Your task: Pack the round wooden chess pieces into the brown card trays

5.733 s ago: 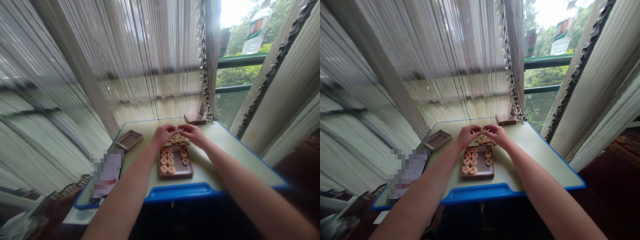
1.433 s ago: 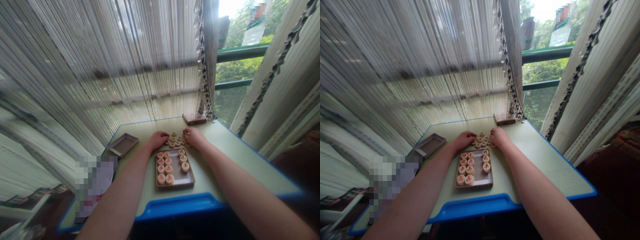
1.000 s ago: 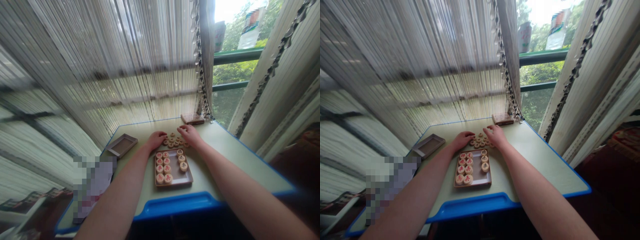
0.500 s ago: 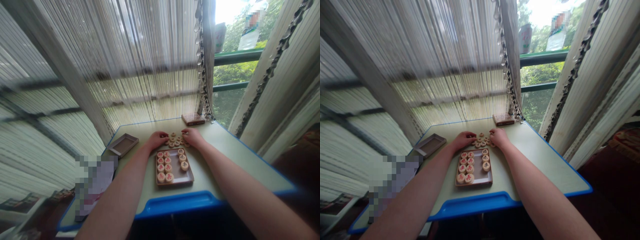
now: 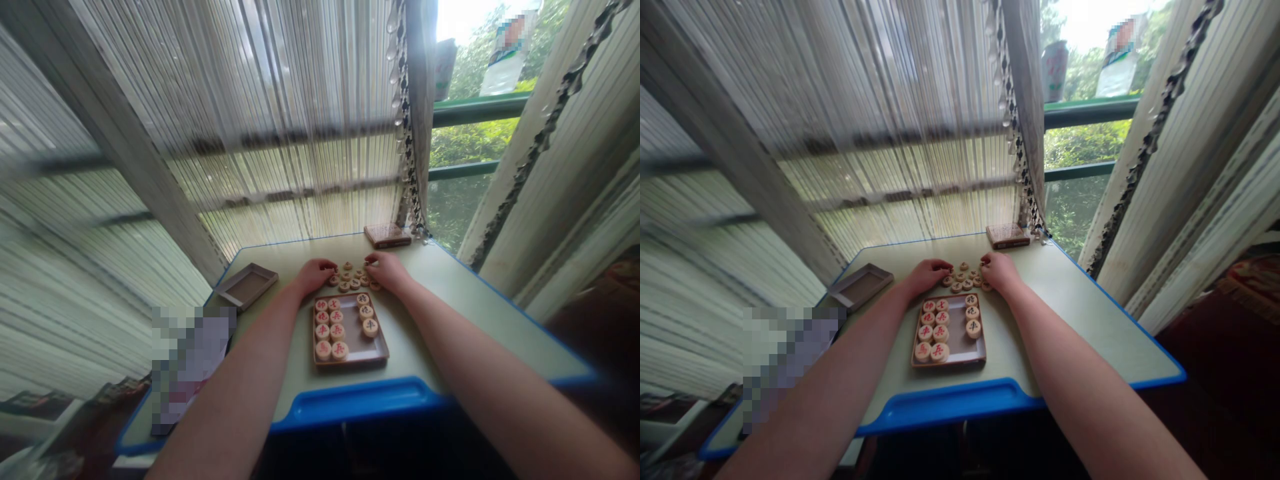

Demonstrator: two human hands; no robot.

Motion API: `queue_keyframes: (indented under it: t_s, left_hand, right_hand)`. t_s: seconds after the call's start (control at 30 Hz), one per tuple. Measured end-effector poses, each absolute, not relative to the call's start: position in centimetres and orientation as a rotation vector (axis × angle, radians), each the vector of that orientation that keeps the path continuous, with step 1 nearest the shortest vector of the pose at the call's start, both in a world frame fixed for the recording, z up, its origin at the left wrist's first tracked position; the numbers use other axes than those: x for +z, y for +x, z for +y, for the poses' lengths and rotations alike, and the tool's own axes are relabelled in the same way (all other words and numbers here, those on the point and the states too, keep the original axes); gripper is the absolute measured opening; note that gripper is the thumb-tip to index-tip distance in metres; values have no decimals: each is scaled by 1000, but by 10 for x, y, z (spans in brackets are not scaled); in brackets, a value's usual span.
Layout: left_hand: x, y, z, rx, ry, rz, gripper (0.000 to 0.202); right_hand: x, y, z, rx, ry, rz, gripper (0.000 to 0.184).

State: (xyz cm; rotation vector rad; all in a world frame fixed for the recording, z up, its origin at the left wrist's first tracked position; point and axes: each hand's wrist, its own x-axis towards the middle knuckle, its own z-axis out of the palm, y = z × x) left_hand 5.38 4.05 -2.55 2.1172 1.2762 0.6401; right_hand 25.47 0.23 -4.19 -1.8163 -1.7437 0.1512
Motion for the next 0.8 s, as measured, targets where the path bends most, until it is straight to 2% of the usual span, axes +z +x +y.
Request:
queue_keyframes:
  t_s: [0.23, 0.47, 0.7, 0.8]
  left_hand:
    - [-24, 49, 43, 773, 2098, 1301, 23]
    - [-21, 42, 38, 605, 2091, 1143, 22]
    - [-30, 44, 45, 754, 2119, 1180, 34]
    - [-31, 48, 46, 706, 2183, 1271, 38]
  right_hand:
    - [-44, 257, 4, 159, -1783, -1746, 27]
    - [-44, 255, 2, 165, -1761, -1761, 23]
    - [-36, 251, -3, 123, -1732, -1870, 26]
    - [-35, 249, -5, 56, -1719, -1948, 24]
